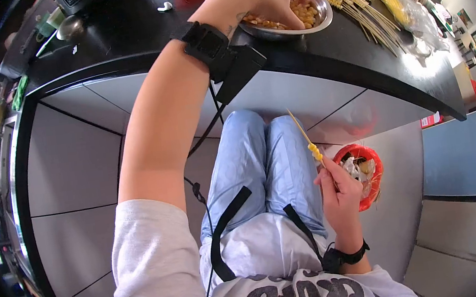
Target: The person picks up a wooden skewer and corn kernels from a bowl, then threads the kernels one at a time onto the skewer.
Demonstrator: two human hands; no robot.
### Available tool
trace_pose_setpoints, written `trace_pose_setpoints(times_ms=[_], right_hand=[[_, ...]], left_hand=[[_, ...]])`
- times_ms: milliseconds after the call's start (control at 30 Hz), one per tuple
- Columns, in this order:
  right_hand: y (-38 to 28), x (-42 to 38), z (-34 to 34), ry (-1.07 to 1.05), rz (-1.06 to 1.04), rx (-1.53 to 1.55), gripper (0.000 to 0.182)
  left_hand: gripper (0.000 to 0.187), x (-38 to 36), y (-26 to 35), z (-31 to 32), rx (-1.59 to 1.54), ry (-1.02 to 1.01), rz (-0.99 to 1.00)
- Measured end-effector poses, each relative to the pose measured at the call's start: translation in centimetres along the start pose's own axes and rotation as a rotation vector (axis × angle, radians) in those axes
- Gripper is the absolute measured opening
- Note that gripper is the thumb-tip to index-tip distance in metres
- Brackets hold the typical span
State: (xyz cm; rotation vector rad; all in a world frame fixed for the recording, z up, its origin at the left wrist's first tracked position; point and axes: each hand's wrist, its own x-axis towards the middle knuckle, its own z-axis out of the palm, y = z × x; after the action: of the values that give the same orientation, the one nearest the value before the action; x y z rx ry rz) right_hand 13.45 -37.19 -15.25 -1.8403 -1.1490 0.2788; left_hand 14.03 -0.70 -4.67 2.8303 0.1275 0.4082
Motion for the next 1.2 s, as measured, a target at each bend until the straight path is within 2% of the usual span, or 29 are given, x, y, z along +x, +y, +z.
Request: trace_pose_setpoints(times_ms=[33, 67, 167, 200, 267, 300, 333, 400, 433, 533, 567, 600, 667, 700, 767, 800, 867, 967, 1200], right_hand=[[0.2, -0.1, 0.1, 0.019, -0.018, 0.020, 0.025], [0.3, -0.2, 0.2, 0.038, -0.035, 0.037, 0.025], [0.0, -0.5, -0.3, 0.010, 0.018, 0.007, 0.025], [0.1, -0.6, -0.3, 0.012, 0.019, 0.006, 0.025], [0.5, -0.7, -0.2, 0.044, -0.025, 0.005, 0.025], [0.5, -0.7, -0.2, 0.044, -0.024, 0.006, 0.025], [0.5, -0.7, -0.1, 0.037, -0.014, 0.020, 0.025], [0.5, -0.5, -0.1, 0.024, -0.007, 0.038, 0.025], [0.4, -0.4, -0.1, 0.016, -0.009, 0.026, 0.025], [0.3, -0.3, 0.0, 0.016, -0.016, 0.023, 0.025], [0.3, -0.3, 0.1, 0.021, -0.024, 0.034, 0.025], [0.3, -0.3, 0.1, 0.020, -0.025, 0.037, 0.025], [0.5, -0.4, 0.0, 0.035, -0.023, 0.031, 0.025], [0.3, -0.4, 0.0, 0.037, -0.023, 0.030, 0.025], [-0.1, -0.5, -0.3, 0.045, 0.035, 0.025, 0.021], [0.0, -0.6, -0.3, 0.050, 0.036, 0.023, 0.021], [0.4, -0.7, -0.2, 0.110, -0.053, 0.005, 0.021], [0.6, -0.6, -0.7, 0.048, -0.021, 0.004, 0.024], [0.4, -0.2, -0.7, 0.030, 0.015, 0.027, 0.024]], left_hand=[[0.050, 0.3, -0.6, 0.5, -0.033, 0.005, -0.005], [0.050, 0.3, -0.8, 0.4, -0.034, 0.005, -0.003], [0.049, -0.5, -0.2, -1.7, -0.034, -0.203, -0.161], [0.049, -1.0, 0.0, -2.7, -0.035, -0.203, -0.159], [0.026, -2.0, -0.2, -3.9, -0.069, -0.020, -0.018], [0.029, -1.5, -2.0, -3.2, 0.048, 0.109, 0.123], [0.029, -1.5, -2.9, -1.7, 0.048, 0.108, 0.121], [0.060, -1.7, -3.0, 0.2, 0.118, 0.096, 0.096], [0.068, -1.4, -2.7, -0.1, 0.166, -0.017, 0.030], [0.069, -0.8, -0.5, -0.3, 0.063, -0.015, -0.073], [0.061, -0.3, -1.3, 1.0, 0.165, 0.114, 0.007], [0.061, -0.4, -0.9, 0.8, 0.167, 0.113, 0.006], [0.046, -0.5, 0.0, 0.2, 0.126, 0.061, 0.004], [0.046, -0.5, -0.8, -0.5, 0.126, 0.061, 0.006], [0.033, -0.8, -3.5, -2.1, 0.066, -0.028, 0.043], [0.023, -1.1, -3.2, -1.4, 0.061, 0.082, -0.066], [0.031, -2.4, -0.6, -4.4, 0.064, 0.068, -0.260], [0.034, -3.8, 0.0, -6.4, -0.069, -0.044, -0.330], [0.036, -3.3, -0.6, -5.5, -0.016, -0.117, -0.222]])
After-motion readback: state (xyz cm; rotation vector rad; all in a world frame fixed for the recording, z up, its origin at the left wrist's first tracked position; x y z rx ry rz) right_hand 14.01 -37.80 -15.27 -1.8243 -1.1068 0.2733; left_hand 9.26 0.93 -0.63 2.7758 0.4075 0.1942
